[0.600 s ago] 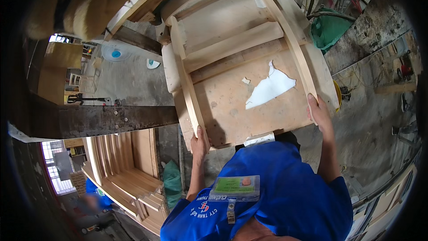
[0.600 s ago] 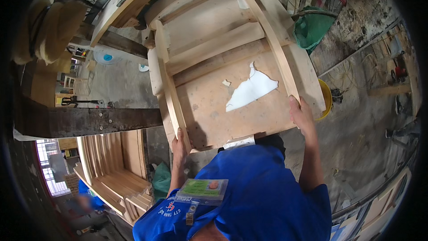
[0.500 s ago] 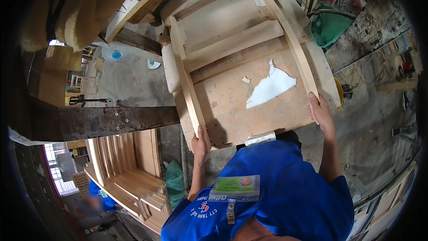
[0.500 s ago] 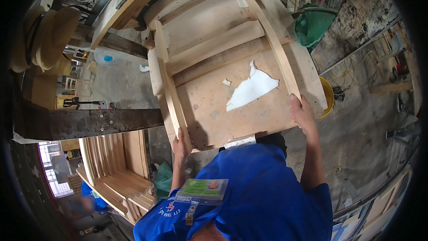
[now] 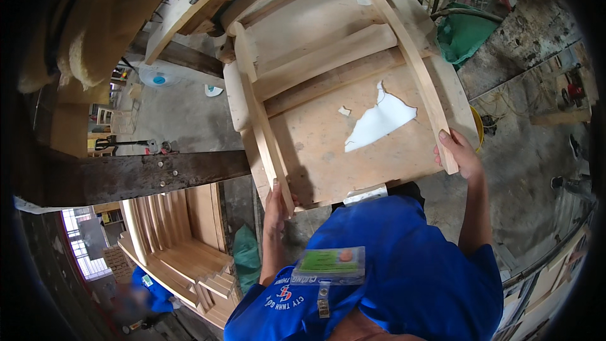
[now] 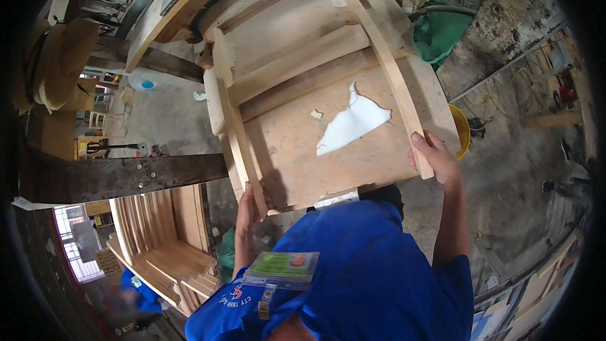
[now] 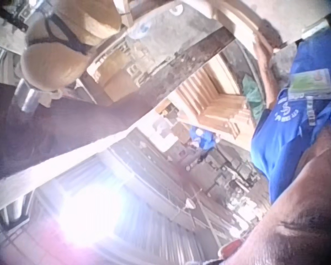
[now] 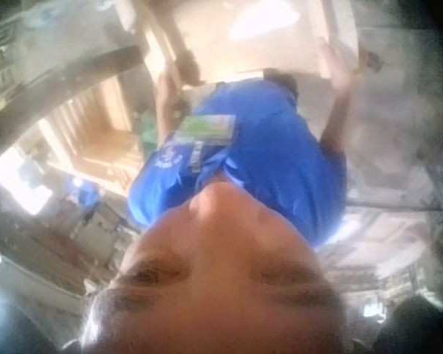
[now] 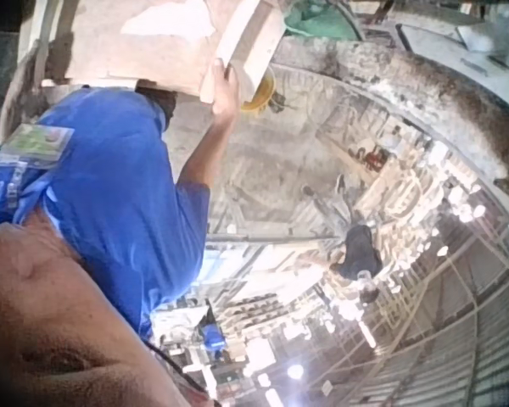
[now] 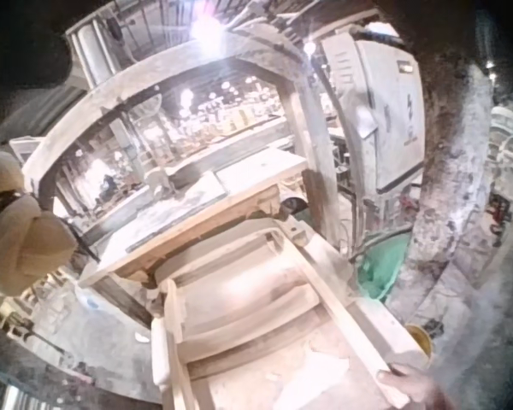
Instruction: The person repeatedly picks up unfinished wooden chair frames and seat panels, aligns the seat onto the frame, and places the assembled chair onto a roller conveyor. The cycle repeats with multiple chairs in a factory setting.
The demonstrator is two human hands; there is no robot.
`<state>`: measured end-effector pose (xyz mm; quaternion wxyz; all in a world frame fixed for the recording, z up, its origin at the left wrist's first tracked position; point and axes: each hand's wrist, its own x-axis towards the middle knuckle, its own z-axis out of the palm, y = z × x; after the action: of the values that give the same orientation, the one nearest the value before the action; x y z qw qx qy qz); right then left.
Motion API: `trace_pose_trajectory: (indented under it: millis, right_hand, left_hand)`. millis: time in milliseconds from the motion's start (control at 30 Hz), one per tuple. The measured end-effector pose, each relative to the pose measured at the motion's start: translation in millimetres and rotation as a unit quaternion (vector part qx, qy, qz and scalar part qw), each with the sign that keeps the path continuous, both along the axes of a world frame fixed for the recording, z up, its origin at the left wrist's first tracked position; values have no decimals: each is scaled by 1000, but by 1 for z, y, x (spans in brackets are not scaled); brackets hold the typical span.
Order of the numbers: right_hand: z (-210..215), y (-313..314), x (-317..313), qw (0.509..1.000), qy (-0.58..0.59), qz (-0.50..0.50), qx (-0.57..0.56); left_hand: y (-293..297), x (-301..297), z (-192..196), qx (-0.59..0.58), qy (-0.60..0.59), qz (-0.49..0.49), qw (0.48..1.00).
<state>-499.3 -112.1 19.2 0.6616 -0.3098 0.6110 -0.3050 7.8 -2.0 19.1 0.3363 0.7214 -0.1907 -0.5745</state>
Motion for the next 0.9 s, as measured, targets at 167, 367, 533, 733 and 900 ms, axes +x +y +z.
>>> trace_pose_trajectory:
  millis: [167, 367, 533, 733, 900]
  right_hand:
    - [-25, 6, 2, 980, -188, -67, -3]
    - [-25, 9, 1, 979, -188, -73, -5]
    - [-16, 10, 8, 984, -150, -96, 13]
    - [-15, 10, 7, 986, -133, -102, 19]
    - [-9, 8, 9, 986, -135, -99, 24]
  left_hand:
    - [-4, -5, -4, -67, 162, 63, 982]
    - [-6, -2, -5, -38, 186, 85, 978]
    - [-7, -7, 2, -15, 135, 95, 986]
    - [-9, -11, 9, 0, 117, 93, 989]
    - [-8, -9, 9, 0, 106, 84, 991]
